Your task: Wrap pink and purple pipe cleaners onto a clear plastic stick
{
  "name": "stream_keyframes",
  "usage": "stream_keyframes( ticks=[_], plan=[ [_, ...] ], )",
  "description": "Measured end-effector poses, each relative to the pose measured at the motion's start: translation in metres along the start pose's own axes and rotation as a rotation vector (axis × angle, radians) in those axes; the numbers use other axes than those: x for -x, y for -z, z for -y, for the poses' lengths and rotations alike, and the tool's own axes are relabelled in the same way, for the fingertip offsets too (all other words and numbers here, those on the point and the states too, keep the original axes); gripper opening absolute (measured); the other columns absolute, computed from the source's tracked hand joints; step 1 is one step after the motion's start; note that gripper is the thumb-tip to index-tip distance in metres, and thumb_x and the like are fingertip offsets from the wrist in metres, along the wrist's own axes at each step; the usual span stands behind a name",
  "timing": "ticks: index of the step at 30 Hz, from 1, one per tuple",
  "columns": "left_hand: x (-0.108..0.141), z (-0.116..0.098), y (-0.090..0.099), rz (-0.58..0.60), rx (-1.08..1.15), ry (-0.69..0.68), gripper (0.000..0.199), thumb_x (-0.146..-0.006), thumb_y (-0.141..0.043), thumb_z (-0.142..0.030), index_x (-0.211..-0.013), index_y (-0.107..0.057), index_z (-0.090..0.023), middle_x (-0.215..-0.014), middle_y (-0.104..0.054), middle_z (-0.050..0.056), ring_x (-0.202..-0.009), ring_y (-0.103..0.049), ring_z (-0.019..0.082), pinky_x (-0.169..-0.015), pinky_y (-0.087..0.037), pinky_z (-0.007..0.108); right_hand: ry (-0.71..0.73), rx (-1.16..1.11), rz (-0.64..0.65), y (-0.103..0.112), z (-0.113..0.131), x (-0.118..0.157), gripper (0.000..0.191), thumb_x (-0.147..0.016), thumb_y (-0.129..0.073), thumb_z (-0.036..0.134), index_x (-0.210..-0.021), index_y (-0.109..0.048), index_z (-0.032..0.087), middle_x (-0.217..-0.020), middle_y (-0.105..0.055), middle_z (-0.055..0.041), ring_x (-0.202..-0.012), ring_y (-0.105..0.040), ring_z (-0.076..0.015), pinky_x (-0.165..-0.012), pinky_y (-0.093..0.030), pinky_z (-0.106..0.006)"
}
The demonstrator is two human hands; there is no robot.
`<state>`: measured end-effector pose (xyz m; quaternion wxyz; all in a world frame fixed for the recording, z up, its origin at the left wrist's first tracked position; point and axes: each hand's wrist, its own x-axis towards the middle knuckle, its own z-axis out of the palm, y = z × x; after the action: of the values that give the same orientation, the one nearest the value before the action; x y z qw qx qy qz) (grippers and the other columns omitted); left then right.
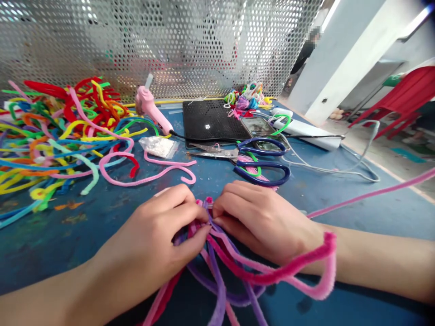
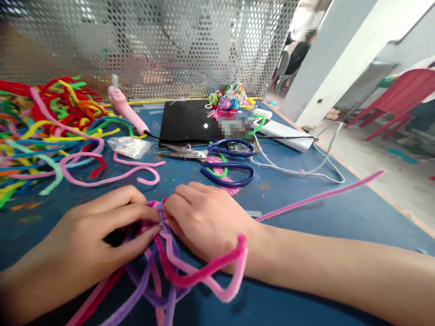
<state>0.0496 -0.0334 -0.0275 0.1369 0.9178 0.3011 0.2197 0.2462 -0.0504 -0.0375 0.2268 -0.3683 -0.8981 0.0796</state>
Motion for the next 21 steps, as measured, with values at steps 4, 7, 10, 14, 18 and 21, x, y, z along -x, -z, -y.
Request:
stream_keyframes(
  ticks=[4, 7, 10, 14, 18, 21],
  plan=[
    [-0.001, -0.002, 0.000, 0.014, 0.058, 0.077, 0.010, -0.082, -0.055, -0.018, -0.073, -0.059, -0.018, -0.073, -0.052, -0.003, -0.067, -0.051, 0.009, -0.064, -0.041, 0.021, -0.050, -0.116, 0.024, 0.004, 0.003, -0.003, 0.026, -0.094, -0.038, 0.023, -0.080, -0.058, 0.013, -0.073, -0.057, -0.0050, -0.067, -0.049, -0.0126, -0.063, -0.038, -0.024],
    [-0.001, -0.002, -0.001, 0.030, 0.074, 0.093, 0.010, -0.082, -0.054, -0.017, -0.073, -0.057, -0.018, -0.075, -0.052, -0.002, -0.069, -0.051, 0.010, -0.065, -0.041, 0.022, -0.130, -0.238, 0.041, 0.009, 0.006, -0.007, 0.022, -0.088, -0.051, 0.033, -0.082, -0.058, 0.013, -0.071, -0.056, -0.0014, -0.064, -0.048, -0.0106, -0.060, -0.037, -0.022],
    [0.000, 0.000, 0.000, 0.045, 0.071, 0.097, 0.009, -0.082, -0.053, -0.015, -0.075, -0.056, -0.018, -0.077, -0.052, -0.002, -0.071, -0.051, 0.011, -0.065, -0.041, 0.022, -0.181, -0.294, 0.098, 0.012, 0.005, -0.011, 0.014, -0.079, -0.063, 0.028, -0.083, -0.059, 0.014, -0.069, -0.053, 0.0020, -0.060, -0.045, -0.0089, -0.056, -0.034, -0.020],
    [0.002, 0.005, 0.005, 0.092, 0.077, 0.073, 0.009, -0.085, -0.050, -0.015, -0.077, -0.054, -0.018, -0.079, -0.051, -0.002, -0.071, -0.050, 0.010, -0.066, -0.042, 0.020, -0.175, -0.344, 0.184, 0.014, 0.000, -0.013, 0.011, -0.077, -0.058, 0.012, -0.086, -0.063, 0.016, -0.073, -0.055, 0.0019, -0.063, -0.048, -0.0078, -0.059, -0.037, -0.019],
    [0.005, 0.011, 0.010, 0.132, 0.115, 0.025, 0.008, -0.088, -0.049, -0.019, -0.084, -0.055, -0.020, -0.083, -0.053, -0.002, -0.073, -0.052, 0.009, -0.068, -0.044, 0.017, -0.168, -0.352, 0.208, 0.014, -0.003, -0.014, 0.011, -0.082, -0.055, 0.013, -0.087, -0.064, 0.016, -0.079, -0.057, -0.0004, -0.069, -0.051, -0.0090, -0.064, -0.039, -0.020],
    [0.009, 0.013, 0.009, 0.115, 0.091, -0.032, 0.009, -0.089, -0.049, -0.021, -0.093, -0.058, -0.021, -0.089, -0.055, 0.000, -0.082, -0.054, 0.010, -0.074, -0.045, 0.018, -0.149, -0.343, 0.230, 0.014, -0.004, -0.013, 0.012, -0.087, -0.051, 0.017, -0.086, -0.063, 0.016, -0.081, -0.058, -0.0016, -0.073, -0.052, -0.0102, -0.067, -0.040, -0.021]
  ],
)
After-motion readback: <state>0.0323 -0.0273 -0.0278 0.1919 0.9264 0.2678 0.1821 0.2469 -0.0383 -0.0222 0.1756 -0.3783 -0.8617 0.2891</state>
